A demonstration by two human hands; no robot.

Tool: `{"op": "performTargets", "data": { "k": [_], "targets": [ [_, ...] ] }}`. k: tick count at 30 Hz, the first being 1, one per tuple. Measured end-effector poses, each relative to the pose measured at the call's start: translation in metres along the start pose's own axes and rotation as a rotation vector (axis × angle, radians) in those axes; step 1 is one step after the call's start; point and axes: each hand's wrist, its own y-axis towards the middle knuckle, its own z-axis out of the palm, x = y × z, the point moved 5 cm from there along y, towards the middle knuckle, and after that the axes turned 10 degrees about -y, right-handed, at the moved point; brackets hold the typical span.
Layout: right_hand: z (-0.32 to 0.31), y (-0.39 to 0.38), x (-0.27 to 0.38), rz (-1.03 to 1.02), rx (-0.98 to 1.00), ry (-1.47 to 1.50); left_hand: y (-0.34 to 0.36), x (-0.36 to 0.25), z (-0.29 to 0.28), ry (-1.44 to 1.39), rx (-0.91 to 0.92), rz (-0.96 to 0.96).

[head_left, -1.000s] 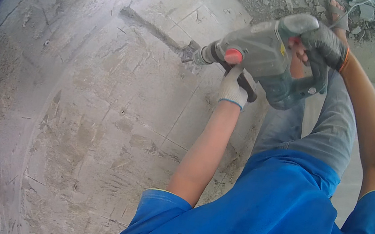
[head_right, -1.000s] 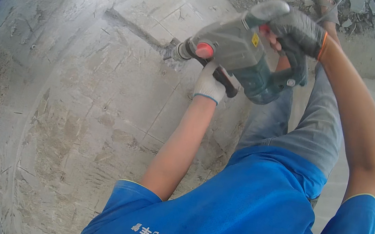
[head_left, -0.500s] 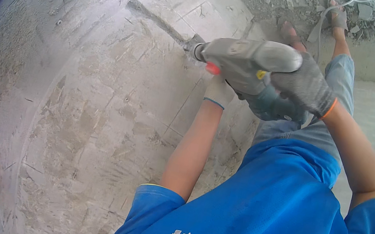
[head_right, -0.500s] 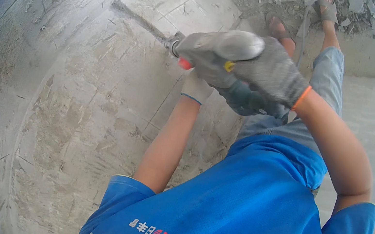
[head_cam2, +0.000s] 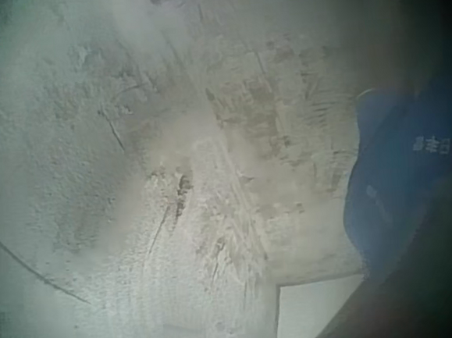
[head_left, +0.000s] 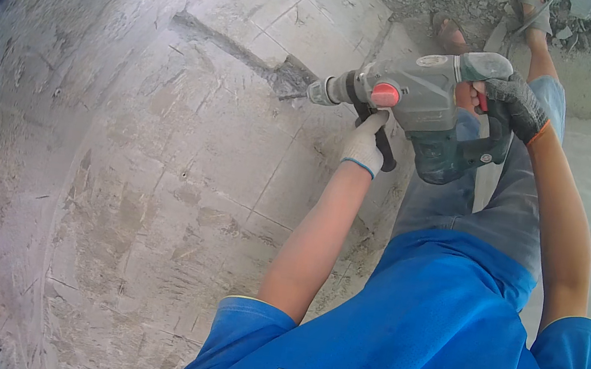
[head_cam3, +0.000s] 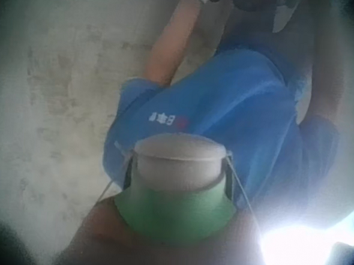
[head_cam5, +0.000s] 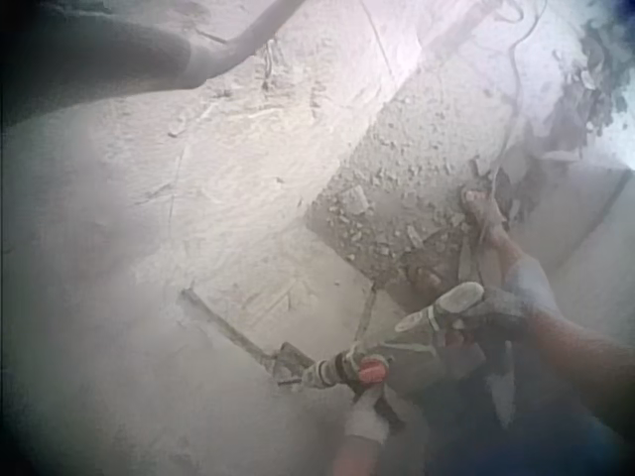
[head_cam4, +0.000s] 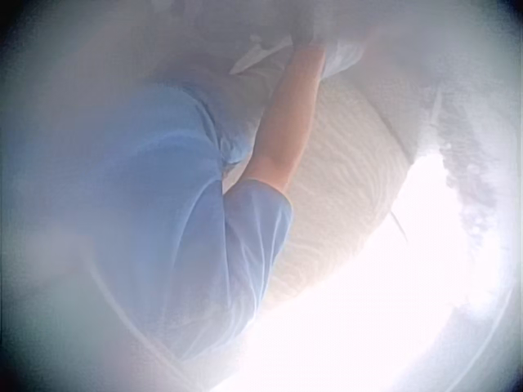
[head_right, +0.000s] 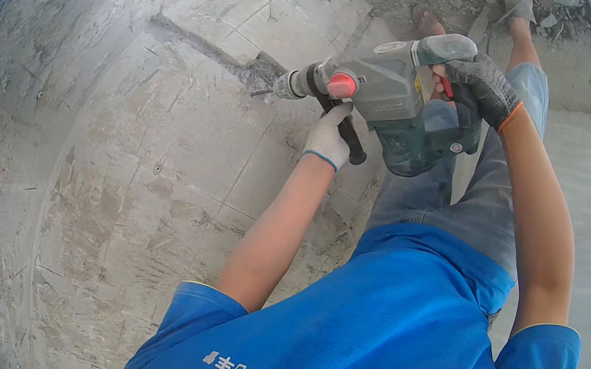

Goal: Use a rotary hammer to break into a concrete wall or floor section.

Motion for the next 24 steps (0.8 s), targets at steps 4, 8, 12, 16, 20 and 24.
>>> {"op": "performTargets", "data": {
  "k": [4,8,12,16,20,24],
  "targets": [
    [0.011,0.013,-0.02,0.026,0.17,0.445,0.014,-0.002,-0.01,-0.003,0.059,0.121],
    [0.007,0.023,-0.034,0.088,0.233,0.511,0.013,-0.004,-0.006,0.013,0.002,0.122],
    [0.007,0.041,-0.034,0.023,0.251,0.399,0.019,-0.005,-0.011,0.029,-0.063,0.108],
    [0.013,0.047,-0.02,-0.046,0.253,0.365,0.02,-0.008,-0.004,-0.052,-0.005,0.116],
    [0.005,0.045,-0.02,-0.048,0.277,0.225,0.007,-0.013,0.006,0.042,0.015,0.154],
    [0.01,0.039,-0.015,-0.104,0.224,0.204,0.012,-0.017,-0.002,-0.081,0.062,0.183]
  ]
}}
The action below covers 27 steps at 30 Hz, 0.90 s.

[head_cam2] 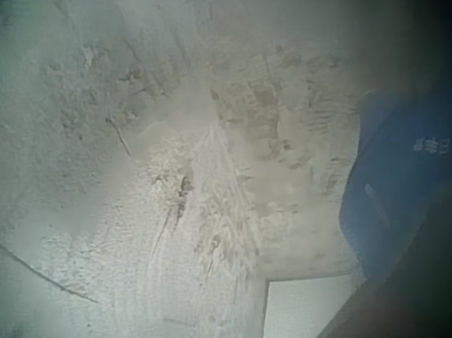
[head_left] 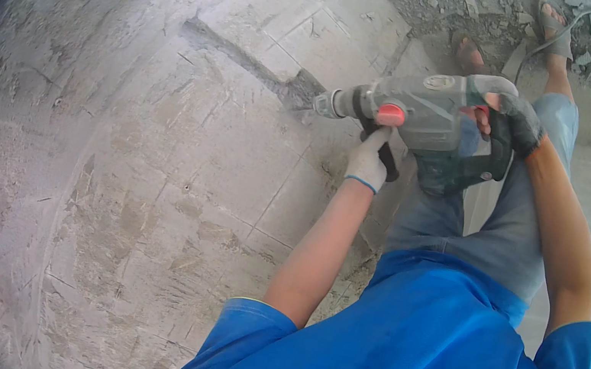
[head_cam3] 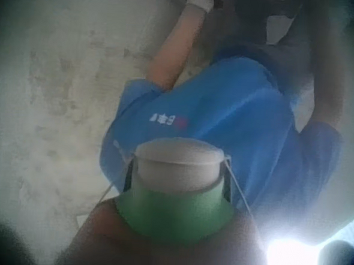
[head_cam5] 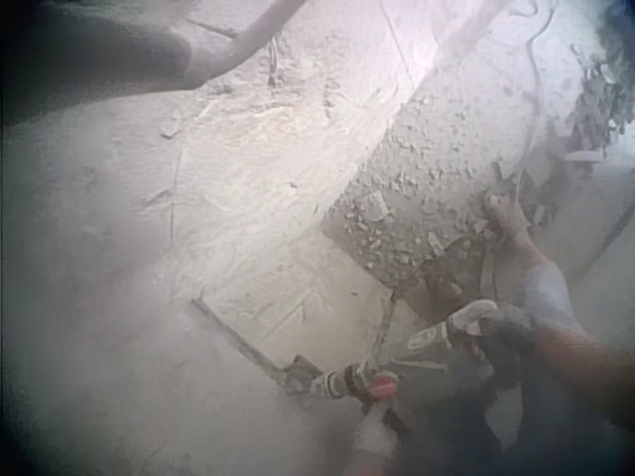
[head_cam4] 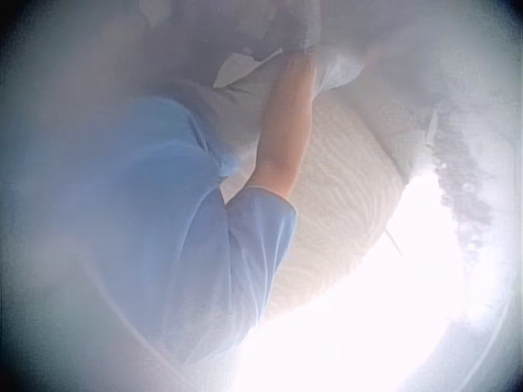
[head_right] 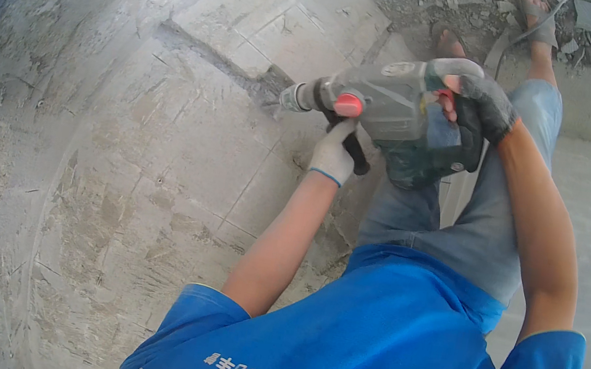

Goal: Use a rotary hammer to break into a concrete wall or floor section.

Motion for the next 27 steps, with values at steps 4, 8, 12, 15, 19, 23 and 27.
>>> {"op": "performTargets", "data": {
  "k": [4,8,12,15,19,23,27],
  "targets": [
    [-0.005,-0.003,-0.033,0.196,-0.313,0.16,-0.006,-0.019,-0.01,0.49,0.003,-0.066],
    [-0.031,-0.014,-0.103,0.405,-0.501,-0.201,-0.044,-0.026,-0.009,0.777,0.07,-0.333],
    [0.009,-0.041,-0.115,0.52,-0.502,-0.716,-0.058,-0.041,-0.024,0.713,0.182,-0.41],
    [-0.005,-0.039,-0.134,0.444,-0.447,-0.774,-0.062,-0.042,-0.025,0.843,0.168,-0.505],
    [0.004,-0.04,-0.133,0.71,-0.441,-0.545,-0.066,-0.046,-0.018,0.785,0.153,-0.5],
    [-0.01,-0.025,-0.145,0.782,-0.488,-0.772,-0.067,-0.048,-0.017,0.745,0.153,-0.493],
    [0.01,-0.02,-0.147,0.738,-0.449,-0.727,-0.06,-0.062,-0.03,0.719,0.136,-0.418]
  ]
}}
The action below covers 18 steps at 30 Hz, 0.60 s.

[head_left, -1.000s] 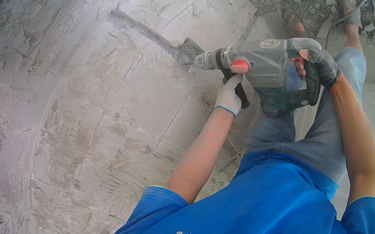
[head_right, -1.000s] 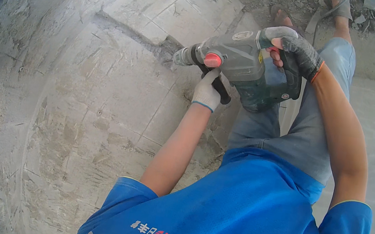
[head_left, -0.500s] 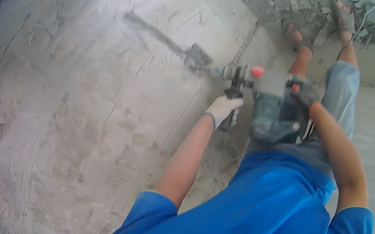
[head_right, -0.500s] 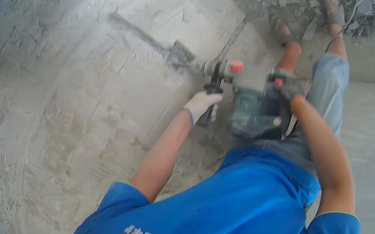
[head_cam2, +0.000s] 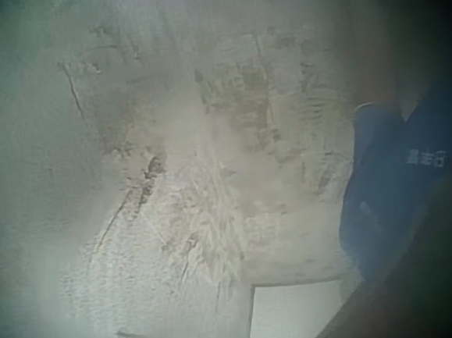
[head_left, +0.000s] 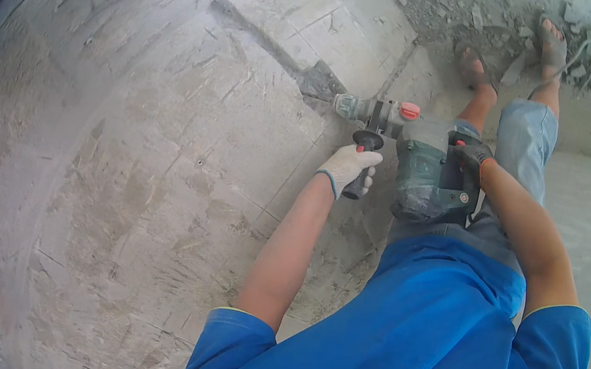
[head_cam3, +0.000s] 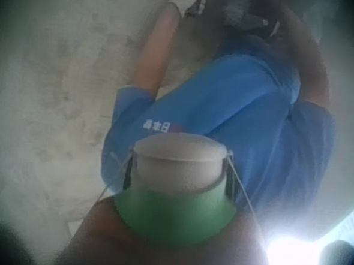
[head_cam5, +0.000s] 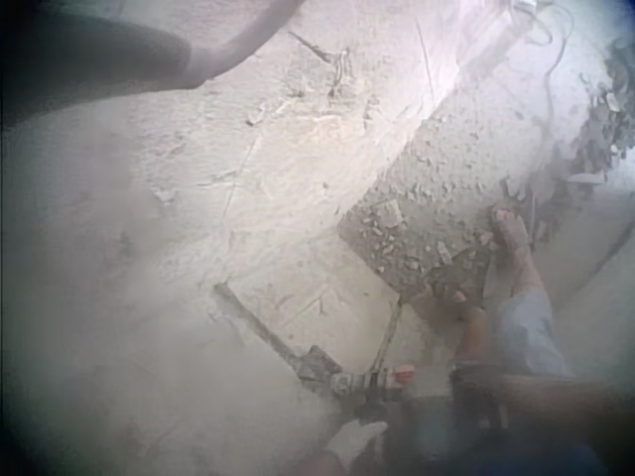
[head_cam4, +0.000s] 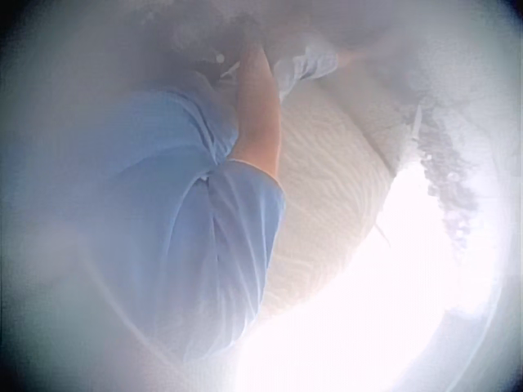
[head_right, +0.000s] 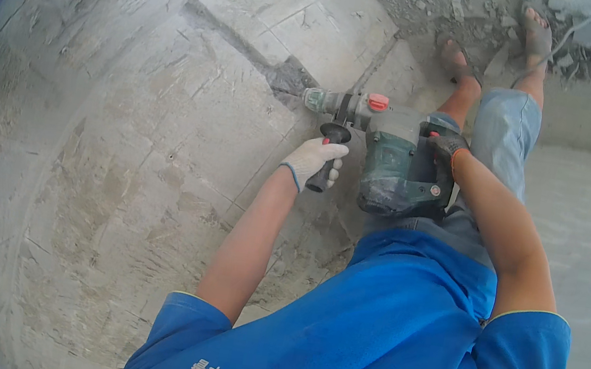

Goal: Use a rotary hammer to break into a concrete wall or floor section.

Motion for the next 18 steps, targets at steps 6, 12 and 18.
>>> {"op": "performTargets", "data": {
  "k": [6,12,18],
  "targets": [
    [0.006,0.005,0.01,-0.095,0.027,0.073,0.002,0.003,-0.007,0.004,0.025,-0.001],
    [-0.01,0.027,-0.013,0.039,-0.005,-0.014,0.001,0.008,0.005,-0.014,0.019,0.03],
    [-0.055,-0.022,-0.017,-0.03,-0.102,-0.009,0.003,0.038,0.039,-0.128,0.116,0.024]
  ]
}}
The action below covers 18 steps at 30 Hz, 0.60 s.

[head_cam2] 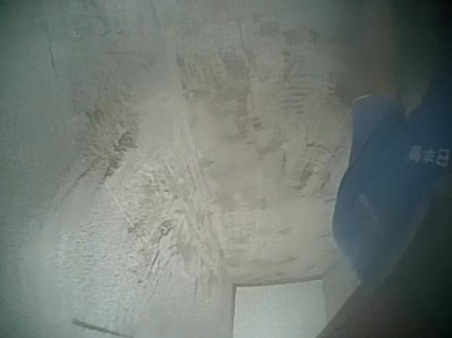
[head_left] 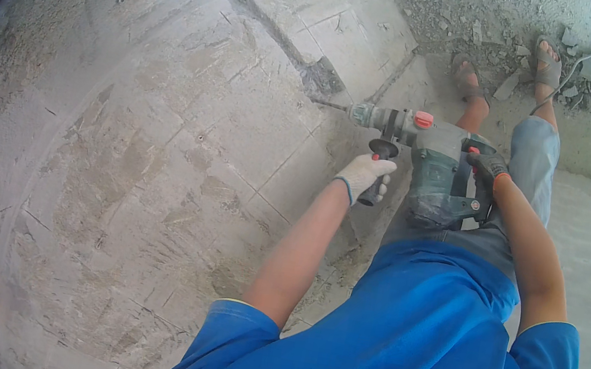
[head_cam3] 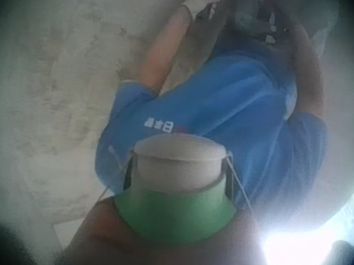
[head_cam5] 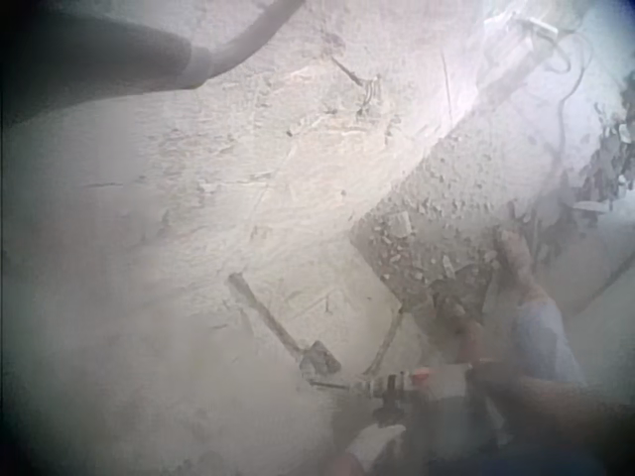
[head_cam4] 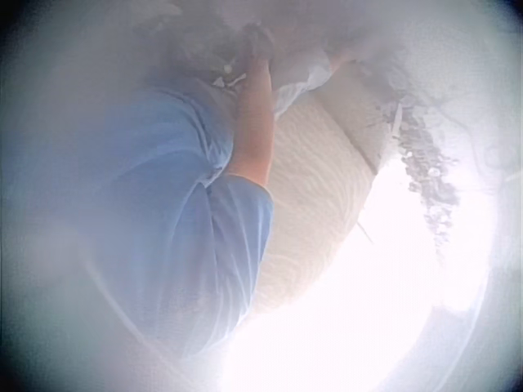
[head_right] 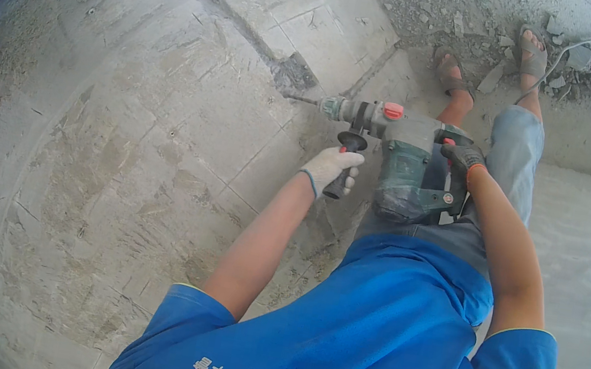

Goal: Use a rotary hammer to break into a concrete wall or floor section.

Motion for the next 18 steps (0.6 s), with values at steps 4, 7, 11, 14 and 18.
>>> {"op": "performTargets", "data": {
  "k": [4,7,11,14,18],
  "targets": [
    [-0.022,-0.002,-0.013,0.133,-0.032,0.055,0.004,0.007,0.011,-0.063,0.035,-0.014],
    [-0.038,-0.006,0.013,0.017,-0.068,0.021,0.008,0.006,0.009,-0.107,0.063,0.022],
    [-0.052,-0.003,0.048,-0.097,-0.079,-0.199,0.014,0.001,0.002,-0.187,0.115,0.087],
    [-0.051,0.011,0.052,-0.181,-0.12,-0.242,0.015,-0.002,-0.001,-0.214,0.135,0.074],
    [-0.044,0.025,0.057,-0.132,-0.094,-0.334,0.019,-0.005,-0.008,-0.226,0.124,0.143]
  ]
}}
